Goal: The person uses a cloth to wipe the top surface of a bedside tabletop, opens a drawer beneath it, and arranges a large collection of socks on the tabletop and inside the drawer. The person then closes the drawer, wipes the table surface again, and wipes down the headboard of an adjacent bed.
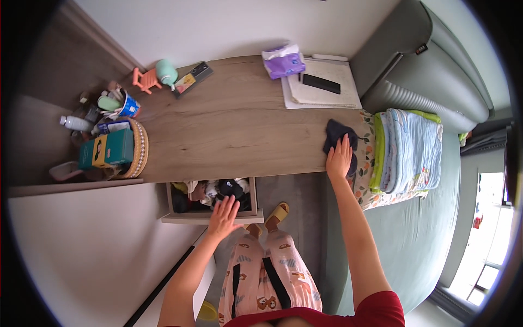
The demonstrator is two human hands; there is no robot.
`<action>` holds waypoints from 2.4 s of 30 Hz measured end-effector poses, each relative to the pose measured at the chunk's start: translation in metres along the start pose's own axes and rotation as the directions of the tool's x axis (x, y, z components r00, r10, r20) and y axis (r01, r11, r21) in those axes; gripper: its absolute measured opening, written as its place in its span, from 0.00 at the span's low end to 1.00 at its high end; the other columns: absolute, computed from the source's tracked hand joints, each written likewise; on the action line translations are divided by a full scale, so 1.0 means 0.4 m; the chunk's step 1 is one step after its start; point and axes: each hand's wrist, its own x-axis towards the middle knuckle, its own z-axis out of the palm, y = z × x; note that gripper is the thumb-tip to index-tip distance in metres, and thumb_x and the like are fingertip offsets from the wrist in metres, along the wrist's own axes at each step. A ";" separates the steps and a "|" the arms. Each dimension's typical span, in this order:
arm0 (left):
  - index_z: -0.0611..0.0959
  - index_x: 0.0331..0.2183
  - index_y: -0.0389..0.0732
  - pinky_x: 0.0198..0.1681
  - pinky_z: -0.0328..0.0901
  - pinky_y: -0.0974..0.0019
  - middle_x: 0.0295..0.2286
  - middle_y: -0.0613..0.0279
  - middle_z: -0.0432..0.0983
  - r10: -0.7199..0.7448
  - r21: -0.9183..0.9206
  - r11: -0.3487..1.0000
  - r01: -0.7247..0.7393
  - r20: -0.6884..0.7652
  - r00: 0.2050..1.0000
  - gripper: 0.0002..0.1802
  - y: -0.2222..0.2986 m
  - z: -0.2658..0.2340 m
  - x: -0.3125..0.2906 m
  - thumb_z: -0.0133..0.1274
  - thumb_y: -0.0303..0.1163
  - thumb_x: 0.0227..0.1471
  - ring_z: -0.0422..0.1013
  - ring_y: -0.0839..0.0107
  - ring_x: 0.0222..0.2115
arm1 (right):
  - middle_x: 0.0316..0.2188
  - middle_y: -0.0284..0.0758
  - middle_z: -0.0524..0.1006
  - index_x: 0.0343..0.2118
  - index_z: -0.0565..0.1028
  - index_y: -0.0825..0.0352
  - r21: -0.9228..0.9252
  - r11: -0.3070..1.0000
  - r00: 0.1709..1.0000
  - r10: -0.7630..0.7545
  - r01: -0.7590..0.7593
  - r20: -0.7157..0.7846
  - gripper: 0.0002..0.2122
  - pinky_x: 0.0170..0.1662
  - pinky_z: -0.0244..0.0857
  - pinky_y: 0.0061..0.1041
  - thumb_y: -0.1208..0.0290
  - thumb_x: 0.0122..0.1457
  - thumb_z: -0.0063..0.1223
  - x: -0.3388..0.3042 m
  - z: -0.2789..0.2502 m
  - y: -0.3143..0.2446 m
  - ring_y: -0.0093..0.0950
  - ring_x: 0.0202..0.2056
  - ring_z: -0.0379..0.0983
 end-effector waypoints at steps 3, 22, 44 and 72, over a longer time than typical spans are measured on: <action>0.64 0.52 0.39 0.56 0.47 0.46 0.55 0.48 0.53 0.069 0.276 0.961 -0.013 -0.194 0.979 0.56 -0.038 0.015 -0.006 0.65 0.58 0.22 0.50 0.53 0.57 | 0.58 0.40 0.57 0.51 0.64 0.70 0.040 0.989 0.987 -0.143 0.140 0.078 0.20 0.59 0.44 0.37 0.68 0.56 0.40 -0.044 -0.008 -0.091 0.36 0.59 0.51; 0.52 0.58 0.42 0.58 0.45 0.48 0.58 0.45 0.42 -0.296 0.172 0.937 0.304 -0.070 0.953 0.61 -0.190 -0.140 0.252 0.67 0.47 0.26 0.43 0.48 0.58 | 0.55 0.32 0.62 0.50 0.68 0.58 0.259 0.904 0.914 -0.383 0.340 0.135 0.22 0.59 0.46 0.37 0.61 0.50 0.51 -0.052 -0.028 -0.323 0.33 0.57 0.54; 0.61 0.54 0.36 0.56 0.48 0.49 0.56 0.45 0.51 0.048 0.058 0.998 -0.033 -0.281 0.958 0.35 0.091 -0.024 0.678 0.48 0.46 0.50 0.49 0.49 0.56 | 0.59 0.47 0.52 0.55 0.59 0.71 0.119 0.859 0.858 0.508 -0.499 -0.074 0.24 0.60 0.40 0.42 0.63 0.58 0.41 -0.084 0.004 -0.075 0.46 0.60 0.45; 0.64 0.52 0.37 0.54 0.51 0.49 0.54 0.46 0.54 0.039 0.060 0.998 -0.024 -0.261 0.965 0.33 0.134 -0.027 0.713 0.51 0.42 0.46 0.53 0.48 0.54 | 0.35 0.33 0.75 0.41 0.73 0.74 0.668 -0.115 0.340 0.790 -0.735 0.510 0.21 0.42 0.60 0.20 0.58 0.53 0.54 0.023 -0.006 0.320 0.22 0.36 0.68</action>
